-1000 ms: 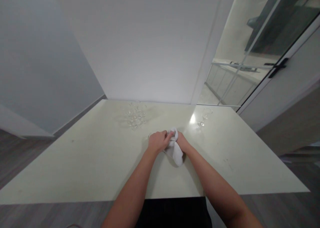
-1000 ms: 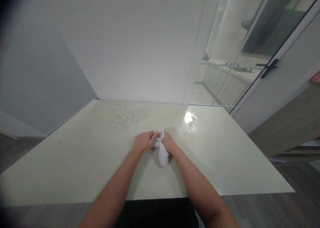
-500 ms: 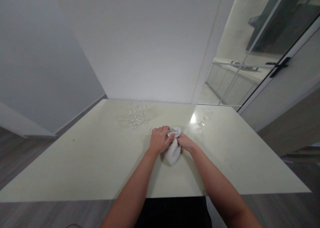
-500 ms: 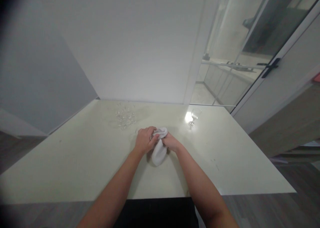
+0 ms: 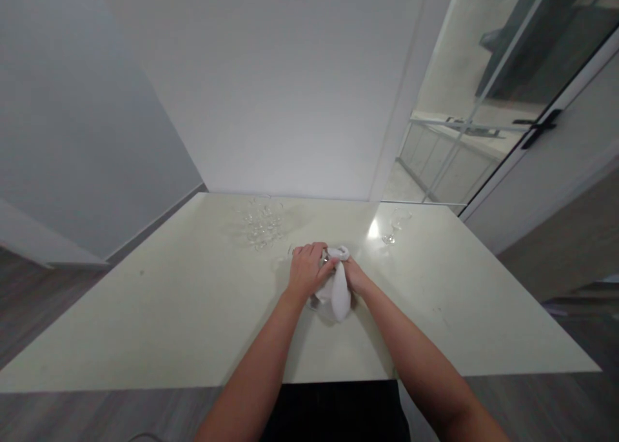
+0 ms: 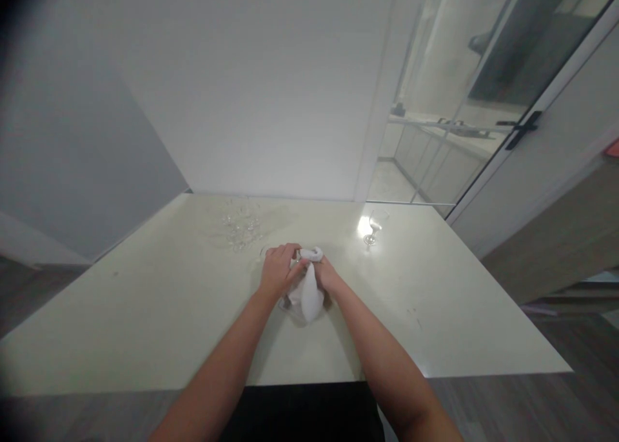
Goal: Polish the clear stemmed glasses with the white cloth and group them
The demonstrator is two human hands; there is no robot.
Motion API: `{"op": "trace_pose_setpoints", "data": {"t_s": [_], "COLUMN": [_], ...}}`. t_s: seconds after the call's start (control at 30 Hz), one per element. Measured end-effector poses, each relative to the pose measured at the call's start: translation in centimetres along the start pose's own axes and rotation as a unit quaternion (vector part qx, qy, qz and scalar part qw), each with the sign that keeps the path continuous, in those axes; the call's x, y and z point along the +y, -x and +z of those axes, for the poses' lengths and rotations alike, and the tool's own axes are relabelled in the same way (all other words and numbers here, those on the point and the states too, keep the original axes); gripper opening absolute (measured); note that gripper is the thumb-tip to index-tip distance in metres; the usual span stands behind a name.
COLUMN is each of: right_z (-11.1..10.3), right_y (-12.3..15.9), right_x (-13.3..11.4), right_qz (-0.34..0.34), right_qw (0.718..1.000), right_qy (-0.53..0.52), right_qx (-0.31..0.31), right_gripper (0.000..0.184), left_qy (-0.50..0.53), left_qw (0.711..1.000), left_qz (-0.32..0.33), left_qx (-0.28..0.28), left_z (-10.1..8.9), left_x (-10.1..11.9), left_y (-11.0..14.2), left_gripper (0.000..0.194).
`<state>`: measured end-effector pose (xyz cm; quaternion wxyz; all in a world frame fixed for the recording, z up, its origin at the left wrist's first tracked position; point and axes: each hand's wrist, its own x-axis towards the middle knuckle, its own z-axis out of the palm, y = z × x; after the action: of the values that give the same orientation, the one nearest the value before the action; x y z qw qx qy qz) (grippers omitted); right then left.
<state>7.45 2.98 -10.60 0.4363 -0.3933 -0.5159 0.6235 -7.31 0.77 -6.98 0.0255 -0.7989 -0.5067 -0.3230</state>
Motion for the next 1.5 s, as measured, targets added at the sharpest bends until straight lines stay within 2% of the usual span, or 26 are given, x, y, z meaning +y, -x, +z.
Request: {"op": "trace_pose_setpoints", "data": {"t_s": [0.1, 0.17, 0.3, 0.4, 0.53, 0.63, 0.83, 0.93, 1.0, 1.1, 1.2, 1.5], "right_z": [-0.3, -0.8, -1.6, -1.8, -1.9, -1.8, -1.6, -1.8, -2.1, -2.4, -2.5, -2.4], "right_y": [0.2, 0.1, -0.1, -0.2, -0.1, 0.2, 0.8, 0.7, 0.4, 0.0, -0.1, 0.1], "right_x": [-0.4, -0.8, -1.4, -1.7, -2.1, -2.6, -2.9, -2.6, -2.3, -1.9, -1.7, -1.7], "right_qz": [0.035, 0.009, -0.097, -0.123, -0.084, -0.058, -0.052, -0.052, -0.07, -0.1, -0.1, -0.076], "right_qw": [0.998, 0.996, 0.986, 0.979, 0.987, 0.991, 0.989, 0.984, 0.979, 0.978, 0.982, 0.984], "right_qy": [0.002, 0.036, 0.12, 0.156, 0.134, 0.119, 0.107, 0.125, 0.15, 0.166, 0.154, 0.128], "right_qx": [-0.059, -0.085, -0.066, -0.047, -0.026, -0.021, -0.085, -0.119, -0.119, -0.072, -0.048, -0.098], "right_gripper": [0.028, 0.025, 0.021, 0.021, 0.025, 0.026, 0.029, 0.025, 0.02, 0.018, 0.022, 0.018], "left_qy": [-0.007, -0.013, -0.007, 0.005, 0.006, 0.008, 0.008, -0.003, 0.003, 0.023, 0.029, 0.014], "left_qw": [1.0, 1.0, 0.999, 0.998, 0.998, 0.998, 0.998, 0.998, 0.998, 0.997, 0.997, 0.998], "left_qz": [-0.001, 0.009, 0.018, 0.034, 0.042, 0.012, -0.047, -0.038, -0.021, -0.002, -0.005, -0.014], "left_qx": [0.0, -0.012, -0.029, -0.045, -0.056, -0.054, -0.029, -0.042, -0.058, -0.067, -0.067, -0.063], "left_z": [0.2, 0.4, 0.6, 0.5, 0.3, 0.2, 0.3, 0.3, 0.4, 0.6, 0.6, 0.0], "left_x": [0.0, 0.0, 0.0, 0.1, 0.4, 0.5, 0.3, 0.5, 0.7, 1.1, 1.3, 1.0], "left_y": [0.0, 0.0, 0.0, 0.0, 0.0, 0.1, 0.2, 0.2, 0.2, 0.2, 0.2, 0.0], "left_gripper": [0.049, 0.049, 0.046, 0.046, 0.045, 0.043, 0.043, 0.043, 0.041, 0.038, 0.038, 0.038]}}
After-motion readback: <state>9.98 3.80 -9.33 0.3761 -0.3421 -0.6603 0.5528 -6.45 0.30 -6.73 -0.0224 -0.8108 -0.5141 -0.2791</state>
